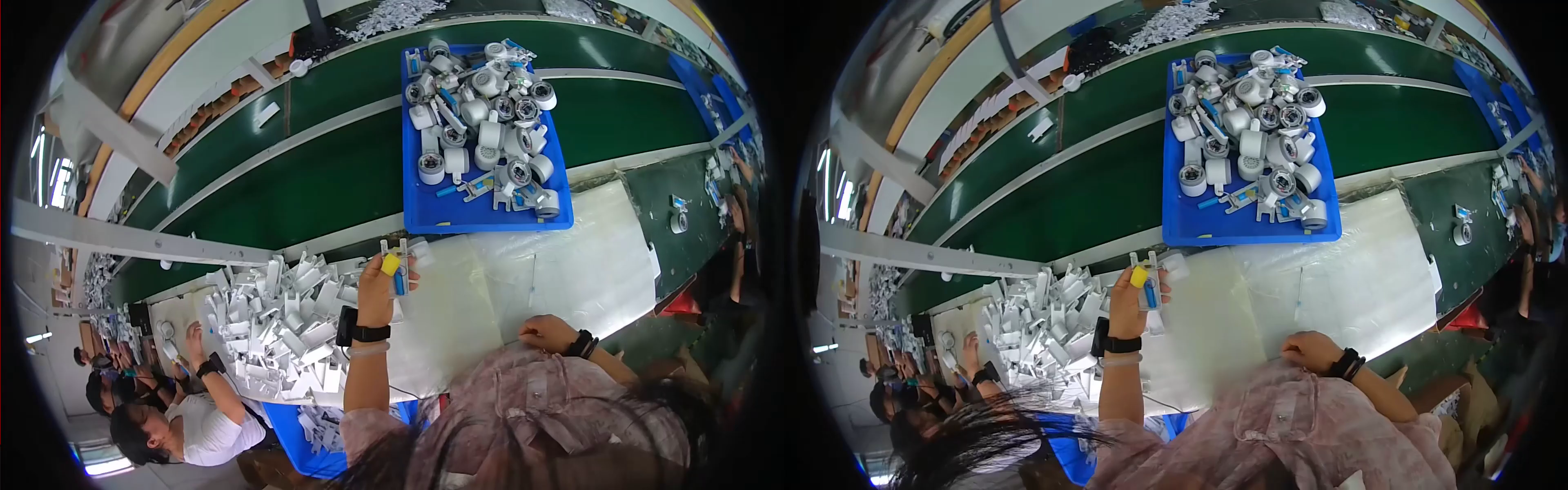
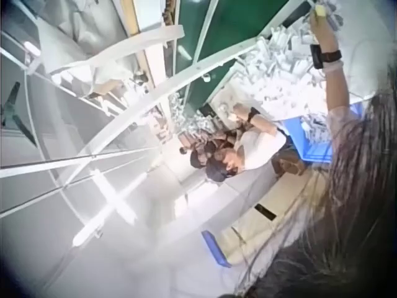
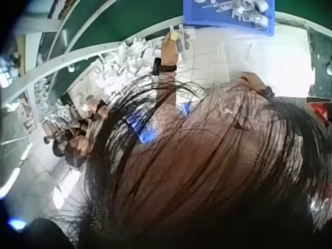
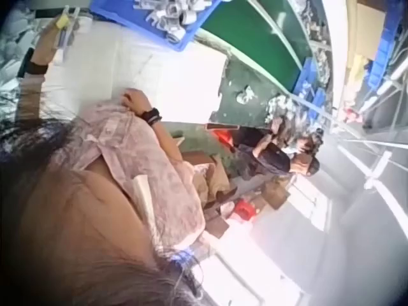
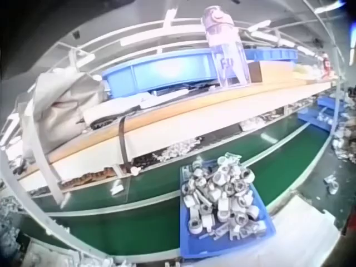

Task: The person picks up a fan base and a motor, fits them together, and inserts a battery. They then pick up a cover from the blue tray, snap it onto the assembly, and place the completed fan onto the conveyor belt.

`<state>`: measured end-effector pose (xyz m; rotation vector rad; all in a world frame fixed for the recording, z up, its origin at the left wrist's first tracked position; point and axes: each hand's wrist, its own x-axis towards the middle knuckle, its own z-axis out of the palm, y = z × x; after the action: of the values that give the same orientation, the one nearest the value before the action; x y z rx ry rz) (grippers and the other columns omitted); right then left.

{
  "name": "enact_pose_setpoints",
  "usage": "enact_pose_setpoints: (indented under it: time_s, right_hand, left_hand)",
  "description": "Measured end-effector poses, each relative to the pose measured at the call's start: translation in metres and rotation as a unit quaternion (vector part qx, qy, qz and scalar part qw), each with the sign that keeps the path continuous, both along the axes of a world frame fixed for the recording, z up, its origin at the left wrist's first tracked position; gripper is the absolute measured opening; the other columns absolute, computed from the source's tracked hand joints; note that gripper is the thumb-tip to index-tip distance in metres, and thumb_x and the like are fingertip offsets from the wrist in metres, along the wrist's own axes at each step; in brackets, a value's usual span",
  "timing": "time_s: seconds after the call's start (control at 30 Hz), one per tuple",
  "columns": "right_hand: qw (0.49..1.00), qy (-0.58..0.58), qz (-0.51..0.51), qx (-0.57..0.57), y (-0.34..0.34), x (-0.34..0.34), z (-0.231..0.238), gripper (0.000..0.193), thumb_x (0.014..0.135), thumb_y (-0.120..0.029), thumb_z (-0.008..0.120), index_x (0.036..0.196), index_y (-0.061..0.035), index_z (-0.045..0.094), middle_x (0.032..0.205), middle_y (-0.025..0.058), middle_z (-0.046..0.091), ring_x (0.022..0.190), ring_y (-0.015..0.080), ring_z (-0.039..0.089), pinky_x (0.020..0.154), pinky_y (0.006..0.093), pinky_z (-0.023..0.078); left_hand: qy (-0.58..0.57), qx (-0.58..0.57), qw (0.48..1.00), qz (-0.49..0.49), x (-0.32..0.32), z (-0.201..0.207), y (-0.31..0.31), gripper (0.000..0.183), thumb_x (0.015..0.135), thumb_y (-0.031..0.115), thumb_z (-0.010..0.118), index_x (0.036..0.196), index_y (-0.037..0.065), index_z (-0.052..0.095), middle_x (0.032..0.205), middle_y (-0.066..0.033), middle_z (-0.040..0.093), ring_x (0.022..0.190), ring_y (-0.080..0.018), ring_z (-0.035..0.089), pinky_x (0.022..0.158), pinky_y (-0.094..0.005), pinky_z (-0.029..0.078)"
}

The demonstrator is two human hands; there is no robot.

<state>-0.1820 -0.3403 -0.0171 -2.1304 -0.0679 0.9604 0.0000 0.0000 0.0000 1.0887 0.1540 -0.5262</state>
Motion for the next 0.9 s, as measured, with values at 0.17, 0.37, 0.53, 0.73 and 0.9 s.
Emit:
enact_pose_setpoints:
  time_s: [0.17, 0.37, 0.53, 0.73, 0.9]
  right_hand:
    - [0.999, -0.052, -0.008, 0.01, 0.002, 0.009, -0.01, 0.024, 0.092, -0.029, 0.056, 0.097, -0.0075, 0.065, 0.093, 0.0116, 0.067, 0.086, 0.0312, 0.063, 0.076, 0.0409, 0.05]
    - [0.992, -0.126, -0.023, 0.012, -0.004, 0.024, -0.006, 0.019, 0.092, -0.023, 0.058, 0.099, -0.0073, 0.065, 0.093, 0.0123, 0.067, 0.086, 0.0311, 0.063, 0.074, 0.0399, 0.05]
    - [0.97, -0.172, -0.141, 0.094, -0.006, 0.084, 0.039, 0.015, 0.09, -0.014, 0.063, 0.101, -0.0049, 0.065, 0.092, 0.0121, 0.067, 0.085, 0.0286, 0.065, 0.073, 0.0368, 0.051]
    - [0.853, -0.494, -0.035, -0.166, -0.015, 0.195, 0.035, 0.024, 0.078, -0.006, 0.067, 0.103, -0.0071, 0.066, 0.11, 0.0075, 0.062, 0.109, 0.0268, 0.057, 0.093, 0.04, 0.043]
    - [0.756, -0.561, 0.121, -0.315, -0.045, 0.26, -0.009, 0.033, 0.069, -0.017, 0.074, 0.1, -0.0123, 0.067, 0.123, 0.0052, 0.056, 0.126, 0.0261, 0.045, 0.106, 0.0425, 0.034]
  left_hand:
    - [-0.031, 0.082, 0.994, 0.068, 0.042, 0.0, 0.013, 0.024, 0.097, 0.022, 0.056, 0.111, 0.003, 0.058, 0.095, -0.0151, 0.069, 0.073, -0.0204, 0.068, 0.059, -0.0335, 0.058]
    - [-0.077, 0.206, 0.963, 0.153, 0.115, -0.017, 0.037, 0.02, 0.097, 0.022, 0.055, 0.106, 0.005, 0.059, 0.091, -0.0085, 0.069, 0.071, -0.0154, 0.066, 0.056, -0.0283, 0.056]
    - [-0.069, 0.293, 0.925, 0.233, 0.143, -0.066, 0.065, 0.038, 0.092, 0.01, 0.056, 0.128, -0.002, 0.051, 0.123, -0.0117, 0.058, 0.109, -0.0196, 0.057, 0.091, -0.0305, 0.045]
    - [-0.195, 0.273, 0.927, 0.168, 0.072, -0.07, 0.029, 0.036, 0.091, 0.003, 0.054, 0.127, 0.0, 0.053, 0.122, -0.0106, 0.059, 0.11, -0.0181, 0.057, 0.092, -0.0292, 0.046]
    - [-0.083, 0.167, 0.982, 0.016, -0.022, -0.025, -0.027, 0.026, 0.096, 0.013, 0.053, 0.119, 0.005, 0.058, 0.112, -0.0065, 0.065, 0.097, -0.0153, 0.064, 0.081, -0.0272, 0.049]
